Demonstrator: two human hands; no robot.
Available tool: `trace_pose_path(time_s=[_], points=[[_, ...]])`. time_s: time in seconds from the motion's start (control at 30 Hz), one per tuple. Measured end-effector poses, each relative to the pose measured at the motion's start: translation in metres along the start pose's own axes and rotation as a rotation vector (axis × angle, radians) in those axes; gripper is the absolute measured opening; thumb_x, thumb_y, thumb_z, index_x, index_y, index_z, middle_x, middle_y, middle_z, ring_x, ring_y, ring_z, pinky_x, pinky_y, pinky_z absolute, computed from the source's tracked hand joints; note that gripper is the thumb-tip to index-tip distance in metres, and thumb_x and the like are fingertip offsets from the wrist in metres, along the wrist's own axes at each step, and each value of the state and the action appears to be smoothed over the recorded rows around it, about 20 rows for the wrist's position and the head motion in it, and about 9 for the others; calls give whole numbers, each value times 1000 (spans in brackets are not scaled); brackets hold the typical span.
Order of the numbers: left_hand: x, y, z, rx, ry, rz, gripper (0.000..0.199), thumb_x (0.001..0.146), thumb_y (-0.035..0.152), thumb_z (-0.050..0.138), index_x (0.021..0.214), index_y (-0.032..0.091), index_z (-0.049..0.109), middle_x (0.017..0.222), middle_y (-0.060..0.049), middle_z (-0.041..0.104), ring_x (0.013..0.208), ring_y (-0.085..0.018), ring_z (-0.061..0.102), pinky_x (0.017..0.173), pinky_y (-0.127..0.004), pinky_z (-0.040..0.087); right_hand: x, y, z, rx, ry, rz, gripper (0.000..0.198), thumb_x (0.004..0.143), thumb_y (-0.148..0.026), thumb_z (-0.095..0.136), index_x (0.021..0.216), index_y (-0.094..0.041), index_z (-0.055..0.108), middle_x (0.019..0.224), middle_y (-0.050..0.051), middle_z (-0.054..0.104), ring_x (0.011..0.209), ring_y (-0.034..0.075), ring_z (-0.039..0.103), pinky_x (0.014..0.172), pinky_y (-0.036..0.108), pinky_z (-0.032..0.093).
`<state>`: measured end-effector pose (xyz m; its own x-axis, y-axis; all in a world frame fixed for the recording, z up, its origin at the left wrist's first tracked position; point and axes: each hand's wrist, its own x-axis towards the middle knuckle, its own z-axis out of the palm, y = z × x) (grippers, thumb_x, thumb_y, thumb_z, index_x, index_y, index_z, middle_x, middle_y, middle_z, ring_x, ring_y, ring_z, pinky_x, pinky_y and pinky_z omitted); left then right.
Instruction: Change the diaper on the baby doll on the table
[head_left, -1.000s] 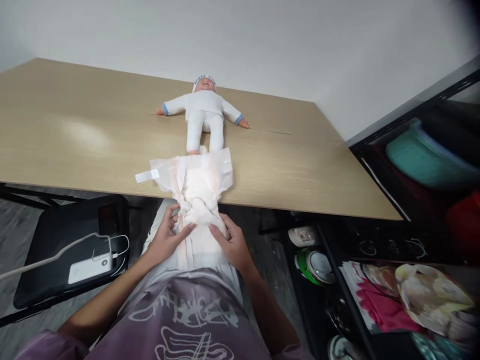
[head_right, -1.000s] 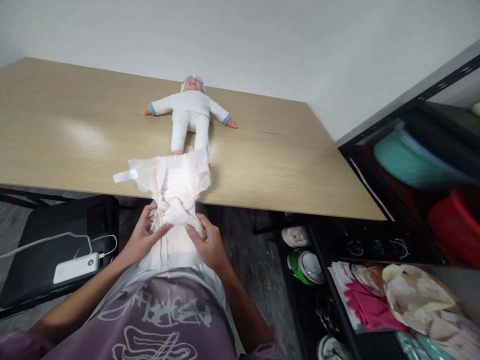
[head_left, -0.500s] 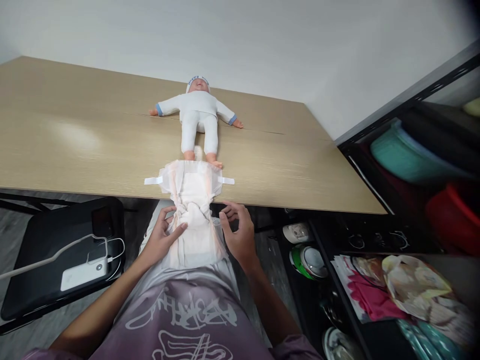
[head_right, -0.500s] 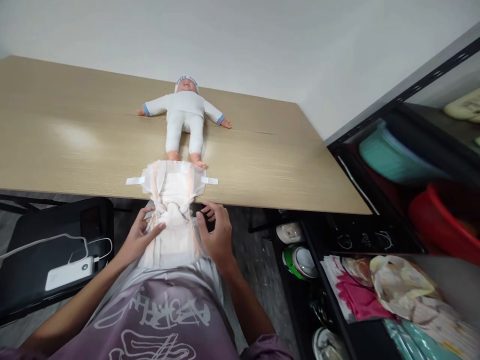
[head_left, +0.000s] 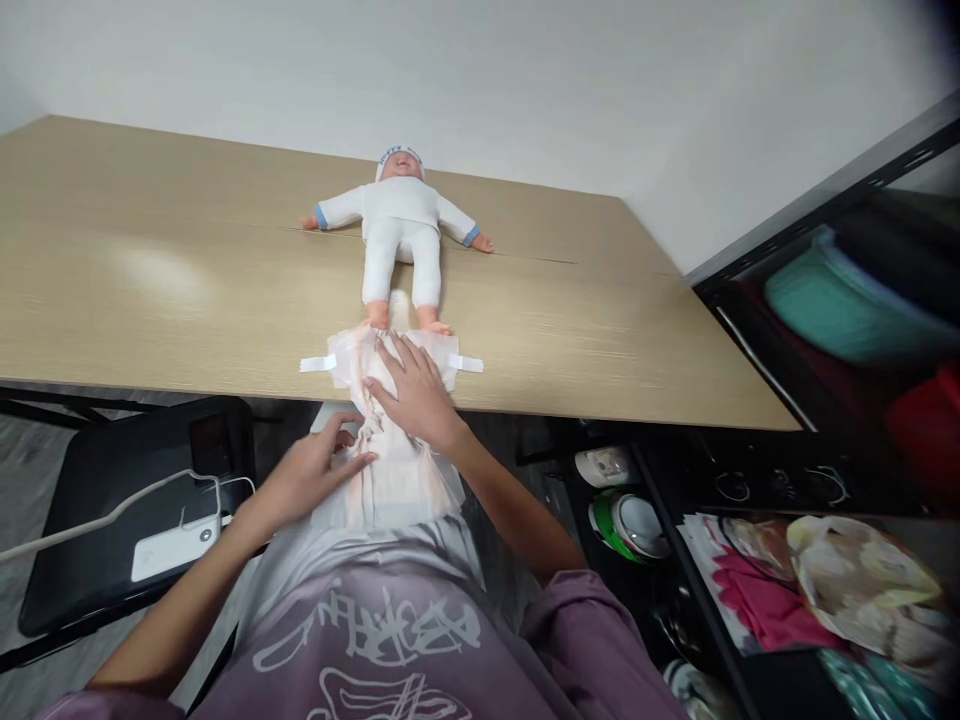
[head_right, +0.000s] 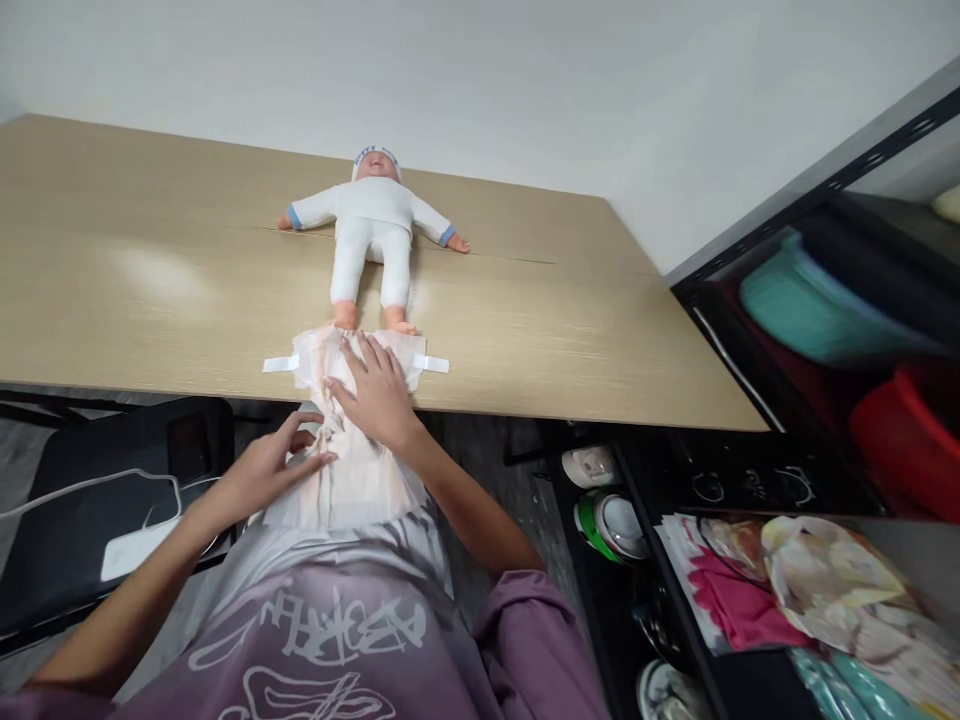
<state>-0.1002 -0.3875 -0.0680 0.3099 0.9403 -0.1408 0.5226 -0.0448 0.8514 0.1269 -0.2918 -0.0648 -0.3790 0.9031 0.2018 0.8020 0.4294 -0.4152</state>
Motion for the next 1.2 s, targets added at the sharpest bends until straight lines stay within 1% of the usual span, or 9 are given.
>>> trace_pose_path(time_s=[0.13, 0.23, 0.3, 0.43, 0.53, 0.6, 0.8, 1.03, 1.2], points=[[31, 22, -61, 457, 176, 243, 39, 113, 59, 67, 130, 25, 73, 108, -9, 85, 94, -32, 77, 90, -40, 56, -5, 4, 9, -20, 32, 20, 72, 122, -54, 55, 183, -16, 46, 193, 17, 37, 181, 34, 31, 150, 58, 23], [92, 46, -93, 657, 259, 464, 32, 114, 31, 61, 141, 19, 70, 136, -18, 81, 126, -39, 72, 114, -54, 54, -8, 2, 10, -21, 48, 18, 71, 123, -54, 54, 183, -17, 47, 193, 17, 38, 181, 35, 32, 150, 59, 24], [146, 59, -103, 791, 277, 547, 55, 105, 13, 60, 160, 15, 62, 163, -25, 66, 149, -43, 61, 126, -62, 47, -8, 1, 9, -28, 52, 18, 70, 123, -53, 53, 182, -17, 48, 193, 17, 38, 181, 34, 32, 149, 59, 24], [241, 67, -101, 1040, -65, 785, 99, 87, -1, 67, 180, 25, 46, 196, -17, 27, 176, -47, 33, 137, -67, 35, -10, 1, 8, -33, 67, 14, 69, 122, -50, 54, 181, -15, 50, 192, 17, 40, 180, 35, 33, 149, 58, 25], [279, 63, -94, 1090, -250, 905, 110, 79, -1, 70, 181, 31, 46, 199, -10, 25, 179, -47, 28, 139, -66, 32, -12, 1, 7, -5, 69, 11, 67, 122, -50, 55, 181, -18, 50, 192, 17, 40, 181, 35, 33, 149, 60, 26], [291, 61, -89, 1033, -271, 956, 102, 80, 4, 72, 176, 32, 54, 196, -8, 34, 176, -46, 34, 139, -64, 32, -14, 0, 6, 11, 60, 13, 68, 122, -50, 56, 181, -19, 50, 192, 17, 39, 181, 36, 31, 149, 62, 26], [313, 66, -73, 657, -252, 1062, 31, 105, 48, 70, 129, 32, 81, 158, -11, 78, 143, -39, 67, 128, -56, 41, -15, 1, 1, 21, 6, 10, 74, 122, -53, 54, 184, -13, 45, 195, 17, 30, 183, 36, 27, 150, 63, 26], [328, 103, -90, 598, -275, 1115, 37, 111, 55, 66, 134, 31, 82, 142, -10, 85, 129, -36, 71, 117, -54, 50, 11, 25, -4, 54, -76, -29, 70, 123, -49, 55, 187, -24, 40, 197, 11, 27, 184, 34, 25, 150, 65, 25], [324, 148, -124, 563, -146, 1070, 38, 105, 31, 73, 141, 24, 80, 127, -6, 86, 119, -30, 78, 113, -50, 57, 56, 50, -4, 23, -85, -64, 69, 124, -49, 53, 187, -24, 41, 196, 13, 30, 184, 34, 26, 150, 65, 23]])
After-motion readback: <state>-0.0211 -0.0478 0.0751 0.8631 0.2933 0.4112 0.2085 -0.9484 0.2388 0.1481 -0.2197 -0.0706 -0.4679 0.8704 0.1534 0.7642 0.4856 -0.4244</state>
